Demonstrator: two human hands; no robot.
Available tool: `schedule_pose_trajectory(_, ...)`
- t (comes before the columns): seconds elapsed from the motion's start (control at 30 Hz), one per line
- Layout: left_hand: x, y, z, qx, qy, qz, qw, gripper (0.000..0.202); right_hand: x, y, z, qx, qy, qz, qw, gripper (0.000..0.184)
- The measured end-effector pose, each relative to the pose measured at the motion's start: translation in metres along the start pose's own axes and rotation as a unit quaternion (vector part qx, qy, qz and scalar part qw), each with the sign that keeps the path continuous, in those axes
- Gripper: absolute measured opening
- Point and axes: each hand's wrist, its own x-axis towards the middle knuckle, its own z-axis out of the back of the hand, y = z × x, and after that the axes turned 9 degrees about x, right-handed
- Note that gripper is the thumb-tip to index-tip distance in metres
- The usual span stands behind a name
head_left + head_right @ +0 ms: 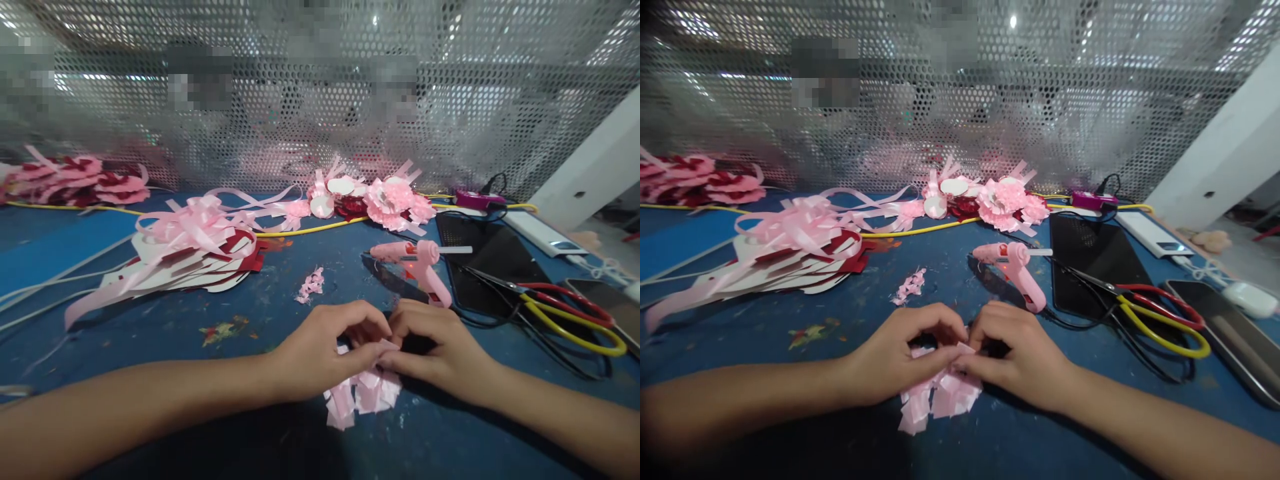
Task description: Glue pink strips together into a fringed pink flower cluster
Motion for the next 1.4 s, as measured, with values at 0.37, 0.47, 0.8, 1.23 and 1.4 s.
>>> schedule_pose_trajectory(0.37, 0.0, -0.002, 0.0, -0.041, -0.046, 0.032, 0.998, 0.007, 0.005, 0.004, 0.002, -0.043, 0.047, 0.003, 0.998, 0.009)
schedule_pose_trajectory(0.47, 0.0, -0.003, 0.002, -0.054, -0.057, 0.047, 0.996, 0.008, 0.005, 0.004, 0.002, -0.046, 0.067, 0.034, 0.996, 0.016)
schedule_pose_trajectory(0.8, 0.012, 0.009, 0.007, -0.234, -0.116, 0.168, 0.951, 0.012, 0.005, 0.007, 0.0, -0.032, 0.062, 0.062, 0.996, 0.017)
schedule_pose_trajectory(1.23, 0.017, 0.013, 0.014, -0.232, -0.103, 0.223, 0.941, 0.014, 0.001, 0.009, 0.01, -0.095, -0.16, 0.062, 0.981, 0.024)
schedule_pose_trajectory(1.4, 0.018, 0.016, 0.016, -0.207, -0.133, 0.212, 0.946, 0.01, 0.0, -0.012, 0.034, -0.283, -0.245, 0.044, 0.926, 0.04)
